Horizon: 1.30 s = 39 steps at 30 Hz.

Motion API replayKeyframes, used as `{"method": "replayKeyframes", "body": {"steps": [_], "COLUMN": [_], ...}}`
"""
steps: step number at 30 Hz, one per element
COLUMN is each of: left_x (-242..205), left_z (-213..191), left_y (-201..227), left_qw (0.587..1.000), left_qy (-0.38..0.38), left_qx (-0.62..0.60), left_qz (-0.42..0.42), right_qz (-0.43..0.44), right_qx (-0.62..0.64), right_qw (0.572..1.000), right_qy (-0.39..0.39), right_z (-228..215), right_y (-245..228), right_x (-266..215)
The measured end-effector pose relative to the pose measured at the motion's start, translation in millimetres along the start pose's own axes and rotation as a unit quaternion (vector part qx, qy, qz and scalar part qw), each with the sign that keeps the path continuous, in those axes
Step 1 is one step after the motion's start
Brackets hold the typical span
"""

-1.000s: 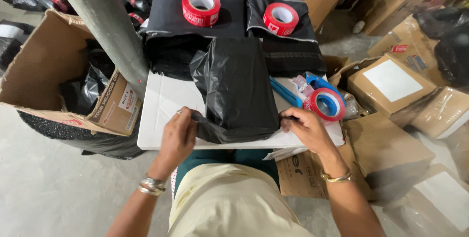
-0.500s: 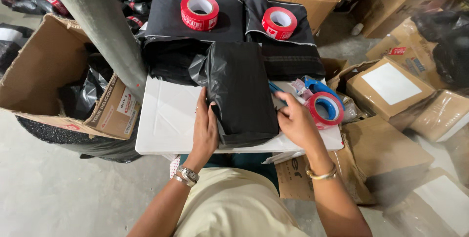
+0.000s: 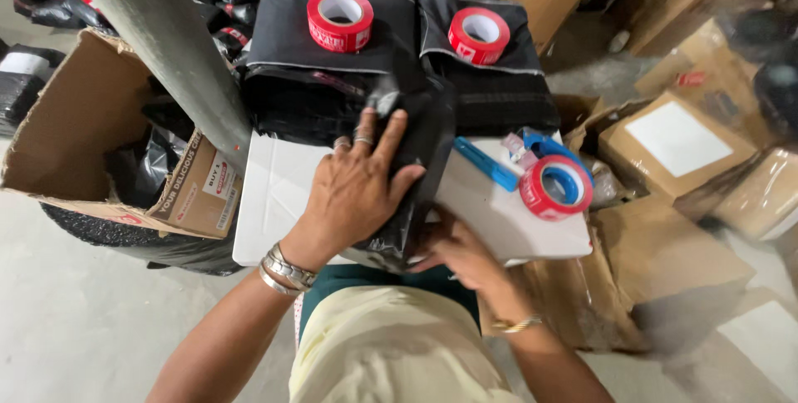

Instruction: The person packs items into black shipping bags and small cardboard boxes, sealing them with tape and applying shipping labels.

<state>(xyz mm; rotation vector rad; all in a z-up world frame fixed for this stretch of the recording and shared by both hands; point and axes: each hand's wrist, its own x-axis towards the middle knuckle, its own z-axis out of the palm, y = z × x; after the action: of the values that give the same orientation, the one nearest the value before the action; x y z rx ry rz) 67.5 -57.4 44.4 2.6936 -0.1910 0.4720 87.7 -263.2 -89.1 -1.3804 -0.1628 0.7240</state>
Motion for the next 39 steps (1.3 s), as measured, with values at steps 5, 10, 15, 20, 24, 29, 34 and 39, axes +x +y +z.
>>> {"method": "replayKeyframes", "body": {"steps": [5,10,15,20,24,29,34,39], "left_x": [-10.0,9.0,20.9,8.6,10.5,9.7,7.5,4.2], "left_z": [26.2,41.4,32.2,22.8,21.0,14.3,1.4,3.5], "left_y": [-2.0,12.0,12.1,3.9,9.6,27.3,36.0,20.8], "left_qw": [0.999,0.989,0.977,0.936,0.814,0.598,0.428,0.481], "left_qy": [0.026,0.110,0.173,0.241,0.038,-0.170,-0.259,-0.170], "left_qx": [-0.033,0.005,-0.037,-0.224,-0.580,-0.778,-0.855,-0.854], "left_qz": [0.004,0.099,0.115,0.126,0.017,-0.094,-0.135,-0.105], "right_qz": [-0.217,-0.231,-0.046,-0.137,-0.318,-0.382,-0.470,-0.454], "right_qx": [-0.289,-0.606,-0.667,-0.504,-0.401,-0.276,-0.342,-0.392], "right_qw": [0.922,0.630,0.612,0.705,0.774,0.835,0.770,0.738], "right_qy": [0.138,0.428,0.422,0.479,0.372,0.284,0.262,0.310], "right_z": [-76.0,-163.1,-199.5,-172.9,-135.4,-57.9,-6.0,25.8], "right_y": [-28.6,-70.0,-71.1,-91.0,-139.5,-189.5,-203.0,-192.0], "right_x": [-45.8,-37.0,-9.2,-27.7,-59.8,-95.2,-110.5,-119.8]}}
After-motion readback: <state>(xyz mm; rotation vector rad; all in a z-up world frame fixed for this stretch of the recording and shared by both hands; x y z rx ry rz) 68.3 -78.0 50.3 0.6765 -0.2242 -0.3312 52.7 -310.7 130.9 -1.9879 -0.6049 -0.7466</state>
